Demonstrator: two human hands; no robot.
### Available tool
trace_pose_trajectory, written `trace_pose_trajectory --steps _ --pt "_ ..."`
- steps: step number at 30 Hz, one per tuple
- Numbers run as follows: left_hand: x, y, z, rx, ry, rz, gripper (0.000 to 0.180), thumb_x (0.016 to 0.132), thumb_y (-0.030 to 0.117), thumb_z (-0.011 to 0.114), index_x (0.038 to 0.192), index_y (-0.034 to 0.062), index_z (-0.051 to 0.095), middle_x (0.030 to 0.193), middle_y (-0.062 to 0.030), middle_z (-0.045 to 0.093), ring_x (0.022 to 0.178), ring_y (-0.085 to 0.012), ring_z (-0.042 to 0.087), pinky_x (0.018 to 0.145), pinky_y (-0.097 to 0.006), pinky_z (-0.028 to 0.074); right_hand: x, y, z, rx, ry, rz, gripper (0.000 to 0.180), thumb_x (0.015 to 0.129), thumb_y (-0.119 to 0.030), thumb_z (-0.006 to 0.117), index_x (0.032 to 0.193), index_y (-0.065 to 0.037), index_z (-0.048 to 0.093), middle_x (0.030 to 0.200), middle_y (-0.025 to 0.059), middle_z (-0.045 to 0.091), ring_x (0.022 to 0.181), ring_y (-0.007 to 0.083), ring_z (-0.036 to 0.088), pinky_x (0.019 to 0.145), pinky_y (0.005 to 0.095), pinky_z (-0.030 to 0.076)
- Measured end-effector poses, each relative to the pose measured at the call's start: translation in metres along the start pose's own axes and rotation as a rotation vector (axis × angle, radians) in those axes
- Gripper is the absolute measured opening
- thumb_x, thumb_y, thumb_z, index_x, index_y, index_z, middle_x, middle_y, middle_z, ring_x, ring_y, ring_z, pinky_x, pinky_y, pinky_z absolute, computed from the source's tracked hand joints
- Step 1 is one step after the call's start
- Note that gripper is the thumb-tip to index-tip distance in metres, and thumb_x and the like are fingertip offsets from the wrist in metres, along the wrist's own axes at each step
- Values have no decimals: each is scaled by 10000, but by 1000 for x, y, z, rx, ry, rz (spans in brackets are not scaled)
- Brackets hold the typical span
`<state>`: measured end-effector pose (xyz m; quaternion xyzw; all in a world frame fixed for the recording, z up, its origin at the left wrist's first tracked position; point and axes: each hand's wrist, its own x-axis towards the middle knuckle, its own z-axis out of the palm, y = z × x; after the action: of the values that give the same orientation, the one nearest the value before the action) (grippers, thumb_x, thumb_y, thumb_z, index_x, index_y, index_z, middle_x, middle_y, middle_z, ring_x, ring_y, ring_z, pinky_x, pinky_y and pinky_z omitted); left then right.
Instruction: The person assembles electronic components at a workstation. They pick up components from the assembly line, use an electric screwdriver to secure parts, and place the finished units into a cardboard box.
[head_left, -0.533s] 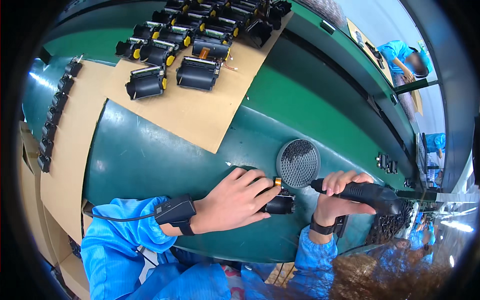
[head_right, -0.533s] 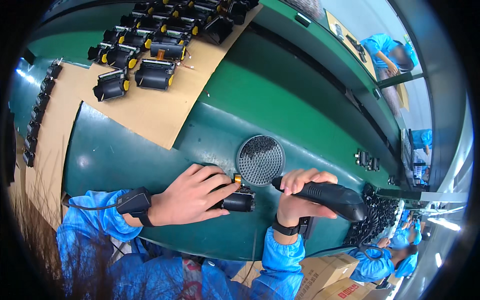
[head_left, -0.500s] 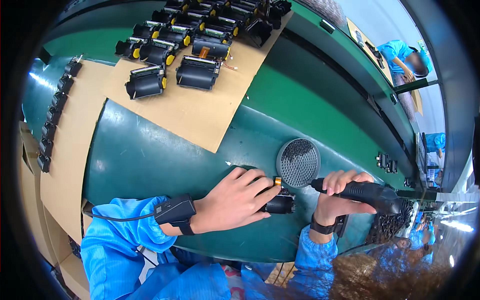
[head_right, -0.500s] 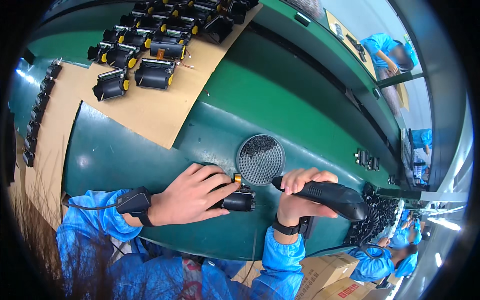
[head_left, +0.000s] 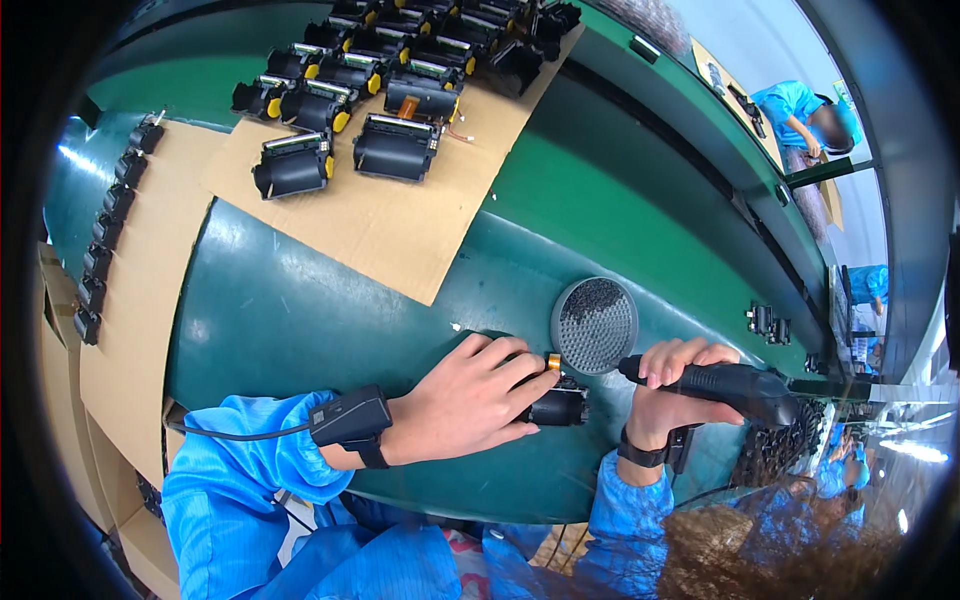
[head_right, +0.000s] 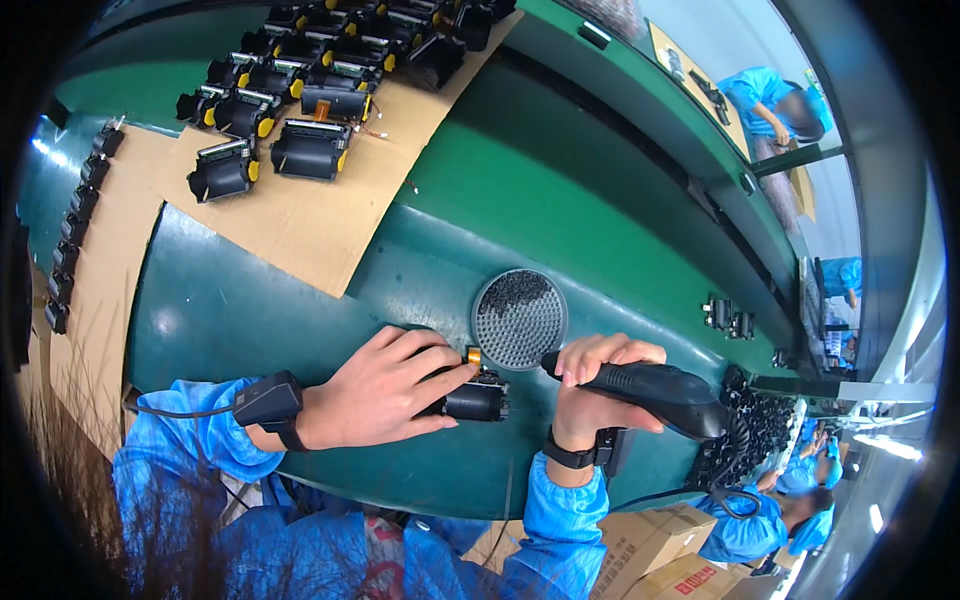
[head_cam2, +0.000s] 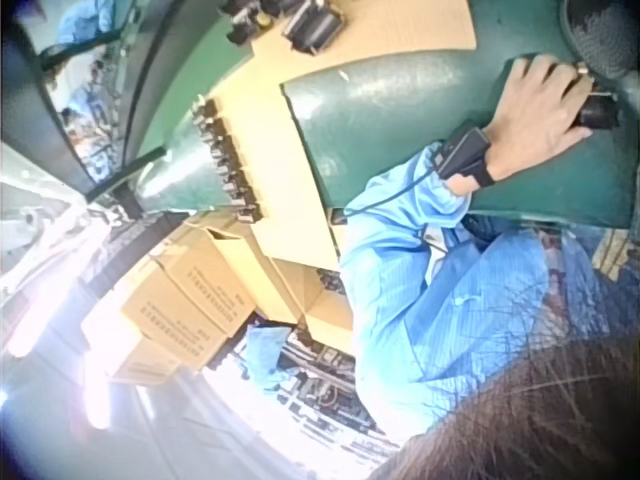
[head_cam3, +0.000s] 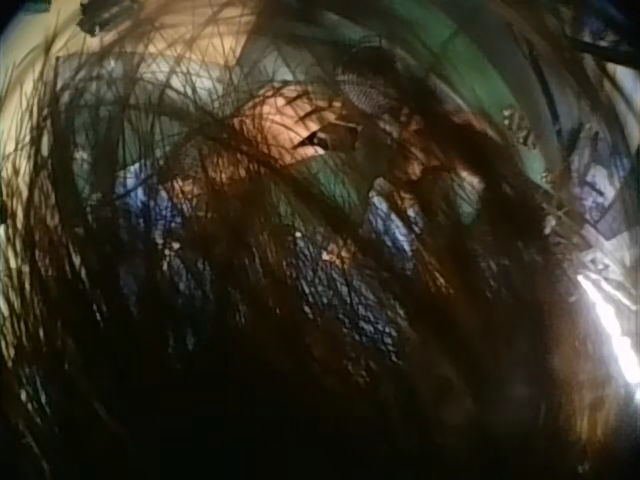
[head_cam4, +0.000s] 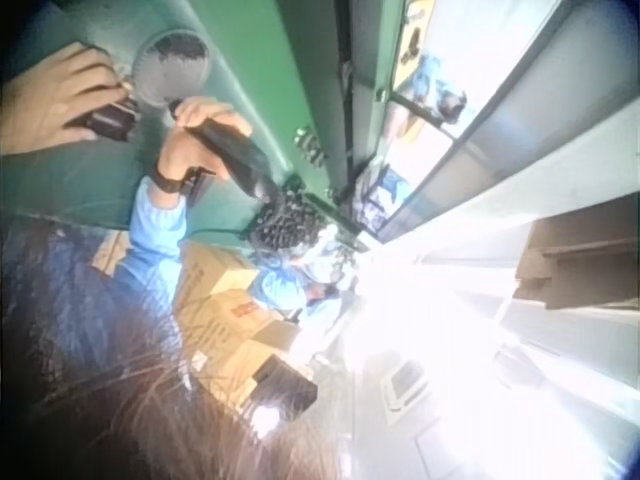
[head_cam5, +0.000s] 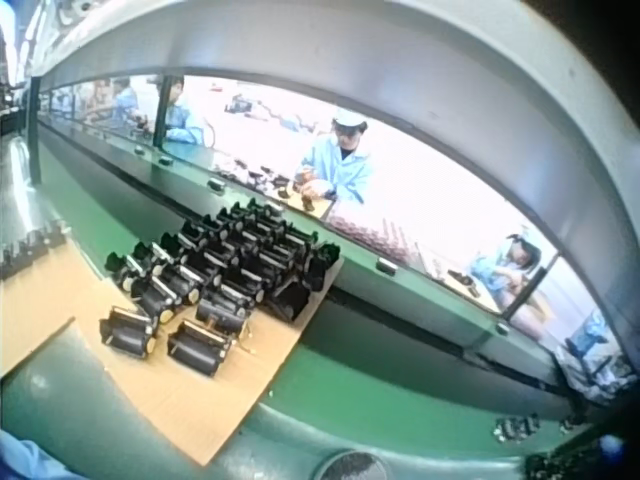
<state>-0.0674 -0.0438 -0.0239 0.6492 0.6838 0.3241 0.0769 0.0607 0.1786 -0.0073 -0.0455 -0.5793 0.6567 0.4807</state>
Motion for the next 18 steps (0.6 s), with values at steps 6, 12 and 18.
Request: trace_pose_trajectory --steps 6,12,18 --pt "-1 -3 3 -51 5 -18 650 806 392 810 1327 46 632 1223 -61 602 1187 -257 539 973 -408 436 1 -17 8 51 68 -74 863 850 -908 388 1112 -90 473 644 31 484 449 132 465 391 271 367" --pt "1 -7 0 -154 -7 -42 632 798 374 818 1300 31 643 1196 -67 589 1166 -262 524 973 -409 424 -12 -46 43 238 -49 -60 776 896 -826 489 1099 -78 460 662 52 501 479 157 495 398 274 415" --pt "0 -9 1 -162 8 -51 624 789 376 820 1285 36 655 1161 -65 574 1163 -262 526 964 -407 424 -30 -31 64 260 -180 38 799 863 -849 511 1061 -79 433 694 83 564 482 187 541 433 332 482"
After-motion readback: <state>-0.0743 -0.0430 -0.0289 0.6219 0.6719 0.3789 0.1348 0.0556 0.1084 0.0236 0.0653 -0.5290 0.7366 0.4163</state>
